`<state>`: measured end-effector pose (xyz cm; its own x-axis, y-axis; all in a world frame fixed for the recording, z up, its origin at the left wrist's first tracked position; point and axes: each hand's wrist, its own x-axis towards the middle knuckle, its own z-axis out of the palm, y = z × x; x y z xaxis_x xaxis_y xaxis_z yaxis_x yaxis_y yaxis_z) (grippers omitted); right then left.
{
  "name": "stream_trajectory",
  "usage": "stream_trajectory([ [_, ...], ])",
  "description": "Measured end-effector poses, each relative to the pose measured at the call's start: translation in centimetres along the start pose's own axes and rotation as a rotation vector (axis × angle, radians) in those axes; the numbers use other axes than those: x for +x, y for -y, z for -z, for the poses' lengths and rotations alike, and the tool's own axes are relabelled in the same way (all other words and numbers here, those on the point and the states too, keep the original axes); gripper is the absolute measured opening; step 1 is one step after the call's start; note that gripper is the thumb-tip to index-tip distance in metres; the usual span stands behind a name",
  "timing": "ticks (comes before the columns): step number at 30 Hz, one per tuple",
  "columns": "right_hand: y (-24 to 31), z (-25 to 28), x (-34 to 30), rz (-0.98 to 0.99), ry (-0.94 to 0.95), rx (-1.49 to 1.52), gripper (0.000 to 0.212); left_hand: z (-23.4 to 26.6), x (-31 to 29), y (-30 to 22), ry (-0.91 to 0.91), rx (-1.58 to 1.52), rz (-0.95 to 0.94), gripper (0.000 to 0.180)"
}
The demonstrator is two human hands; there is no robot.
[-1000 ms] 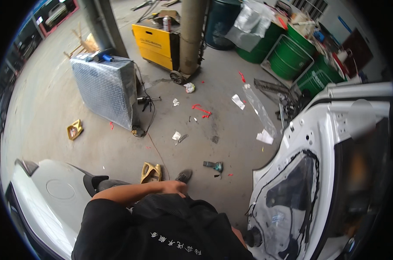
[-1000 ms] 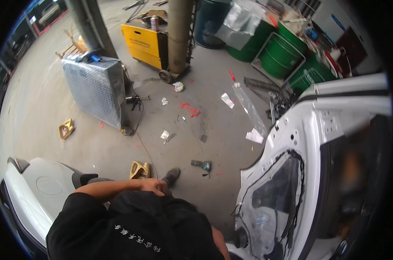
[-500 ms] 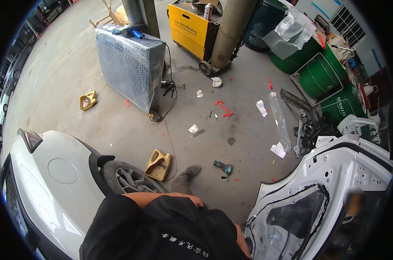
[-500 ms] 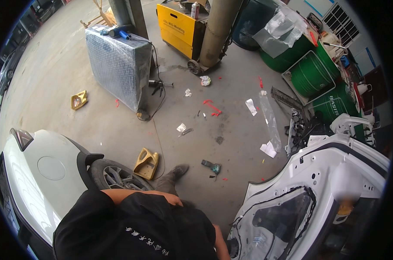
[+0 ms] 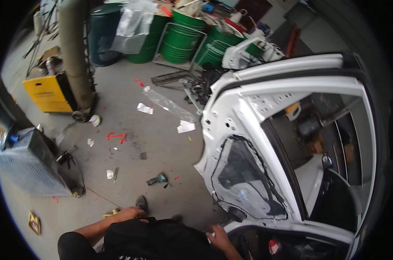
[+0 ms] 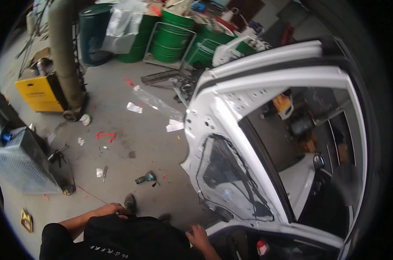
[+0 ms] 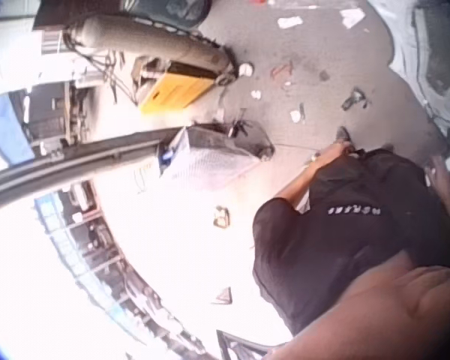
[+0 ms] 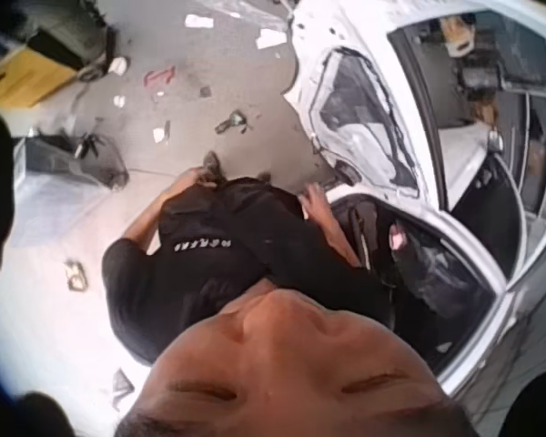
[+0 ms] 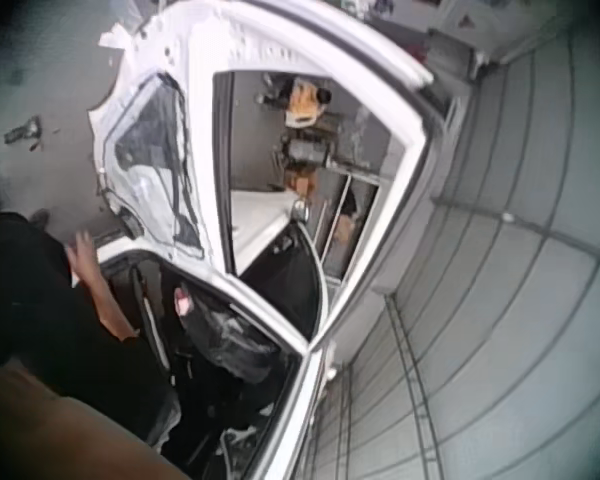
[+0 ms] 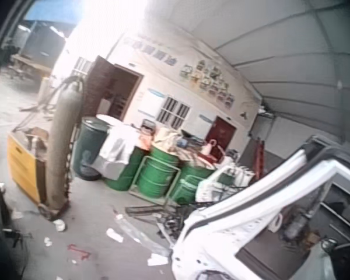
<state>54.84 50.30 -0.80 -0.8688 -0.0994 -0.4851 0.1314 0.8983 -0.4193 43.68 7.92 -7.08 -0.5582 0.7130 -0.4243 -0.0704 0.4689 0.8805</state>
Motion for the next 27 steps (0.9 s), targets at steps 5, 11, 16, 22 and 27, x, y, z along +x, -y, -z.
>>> stream_trajectory([
  [5,18.5,10.8,-3.0,0.827,0.003,0.761,0.03,3.6,2.3,-3.6,0.311,-0.082,0.147,0.05],
  [11,23.3,12.7,-0.2,1.424,0.146,0.324,0.036,5.2,5.0,-3.4,0.666,-0.154,0.33,0.052],
  [16,23.5,12.5,0.8,1.269,0.546,0.528,0.031,4.0,2.5,-3.7,0.673,-0.126,0.152,0.052],
  [22,23.8,12.2,1.7,1.463,0.209,0.363,0.018,4.8,-0.9,-8.1,0.537,0.144,0.053,0.046],
  [27,27.0,9.2,3.6,1.643,-0.094,0.161,0.024,1.7,-5.2,-0.3,0.544,0.356,-0.146,0.036],
])
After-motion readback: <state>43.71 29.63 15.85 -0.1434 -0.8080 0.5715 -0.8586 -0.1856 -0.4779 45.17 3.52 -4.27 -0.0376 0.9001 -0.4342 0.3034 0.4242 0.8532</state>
